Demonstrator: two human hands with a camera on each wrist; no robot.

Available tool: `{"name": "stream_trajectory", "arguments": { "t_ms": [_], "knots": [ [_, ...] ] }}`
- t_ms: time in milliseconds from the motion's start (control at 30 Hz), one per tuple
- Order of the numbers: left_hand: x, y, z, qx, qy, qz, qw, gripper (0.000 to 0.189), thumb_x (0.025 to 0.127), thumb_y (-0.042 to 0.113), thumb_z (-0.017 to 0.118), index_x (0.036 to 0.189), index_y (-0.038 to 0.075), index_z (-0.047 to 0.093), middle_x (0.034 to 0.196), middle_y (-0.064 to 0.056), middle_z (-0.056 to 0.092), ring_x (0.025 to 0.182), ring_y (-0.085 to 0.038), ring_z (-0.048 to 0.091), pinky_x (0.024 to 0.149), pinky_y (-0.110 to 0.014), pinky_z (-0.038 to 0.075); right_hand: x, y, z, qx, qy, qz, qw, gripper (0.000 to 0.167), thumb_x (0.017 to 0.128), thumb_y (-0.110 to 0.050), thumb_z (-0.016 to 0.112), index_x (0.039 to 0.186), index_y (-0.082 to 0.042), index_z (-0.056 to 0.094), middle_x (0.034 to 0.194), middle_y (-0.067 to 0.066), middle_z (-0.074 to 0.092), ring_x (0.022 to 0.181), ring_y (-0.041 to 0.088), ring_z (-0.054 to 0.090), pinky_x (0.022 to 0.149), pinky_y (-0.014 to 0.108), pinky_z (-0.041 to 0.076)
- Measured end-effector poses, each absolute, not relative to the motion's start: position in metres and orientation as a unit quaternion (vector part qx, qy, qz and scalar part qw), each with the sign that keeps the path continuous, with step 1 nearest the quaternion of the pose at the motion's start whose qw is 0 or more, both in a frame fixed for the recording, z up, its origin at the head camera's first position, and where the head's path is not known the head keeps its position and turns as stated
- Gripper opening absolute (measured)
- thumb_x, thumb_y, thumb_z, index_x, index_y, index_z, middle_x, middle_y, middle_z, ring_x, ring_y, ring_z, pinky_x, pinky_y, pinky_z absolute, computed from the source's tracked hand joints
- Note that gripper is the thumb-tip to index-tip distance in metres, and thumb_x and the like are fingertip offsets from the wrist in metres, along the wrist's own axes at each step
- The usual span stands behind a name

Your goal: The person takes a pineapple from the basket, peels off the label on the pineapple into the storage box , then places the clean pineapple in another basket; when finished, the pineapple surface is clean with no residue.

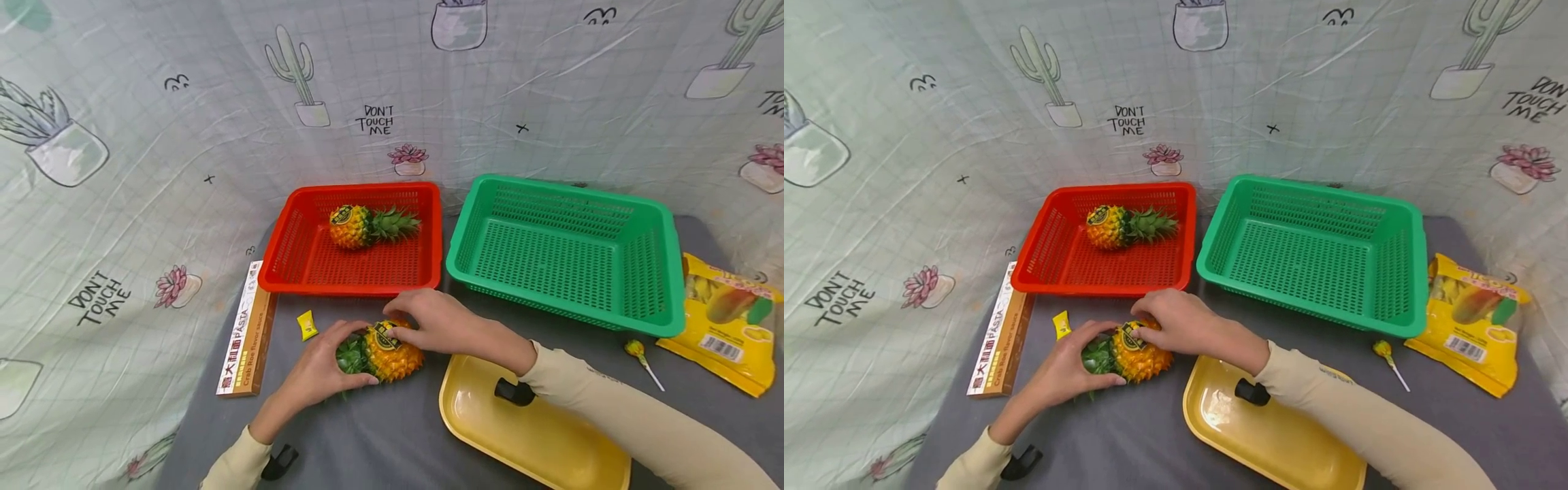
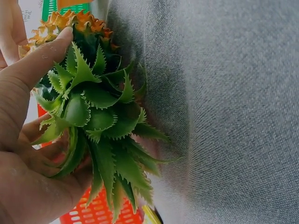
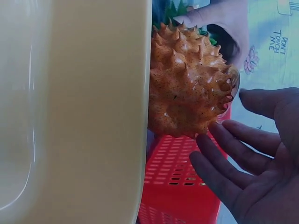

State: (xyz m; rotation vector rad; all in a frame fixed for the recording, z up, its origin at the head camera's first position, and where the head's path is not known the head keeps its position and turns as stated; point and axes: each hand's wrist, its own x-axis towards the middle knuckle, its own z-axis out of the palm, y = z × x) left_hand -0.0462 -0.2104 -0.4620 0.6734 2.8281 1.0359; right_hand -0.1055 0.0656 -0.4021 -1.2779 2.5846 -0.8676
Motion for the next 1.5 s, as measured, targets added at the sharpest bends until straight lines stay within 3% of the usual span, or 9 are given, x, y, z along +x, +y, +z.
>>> {"name": "stream_trajectory", "arguments": {
  "t_ms": [433,767,1000,1500],
  "knots": [
    [-0.047,-0.21,-0.461,0.229,0.914,0.334,0.017,0.088,0.068,0.046,0.101,0.145,0.025,0.062,0.123,0.01,0.063,0.109,-0.013,0.062,0.092,-0.046,0.055,-0.107,0.062,-0.405,-0.427,0.852,-0.297,0.06,0.023,0.099,-0.026,0.078,0.116,-0.01,0.08,0.109,0.002,0.072,0.097,0.017,0.068,0.083,0.034,0.057],
    [-0.047,-0.209,-0.463,0.233,0.913,0.335,0.017,0.09,0.069,0.041,0.102,0.146,0.019,0.062,0.124,0.009,0.062,0.111,-0.014,0.062,0.093,-0.047,0.055,-0.106,0.062,-0.407,-0.413,0.836,-0.357,0.054,0.012,0.096,-0.015,0.08,0.107,-0.012,0.075,0.094,-0.005,0.067,0.084,0.014,0.064,0.076,0.031,0.055],
    [-0.047,-0.209,-0.463,0.234,0.912,0.336,0.01,0.09,0.068,0.04,0.102,0.146,0.018,0.063,0.123,0.01,0.062,0.111,-0.012,0.062,0.093,-0.046,0.055,-0.105,0.068,-0.407,-0.398,0.792,-0.45,0.107,0.007,0.097,-0.005,0.075,0.097,-0.012,0.075,0.085,-0.009,0.068,0.077,0.007,0.064,0.074,0.033,0.06],
    [-0.046,-0.21,-0.465,0.238,0.913,0.332,0.009,0.09,0.069,0.043,0.101,0.147,0.017,0.063,0.122,0.008,0.062,0.104,-0.012,0.061,0.086,-0.043,0.055,-0.096,0.105,-0.388,-0.389,0.782,-0.442,0.206,0.01,0.099,-0.012,0.072,0.095,-0.021,0.073,0.084,-0.009,0.068,0.075,0.013,0.063,0.071,0.031,0.057]
  ]
}}
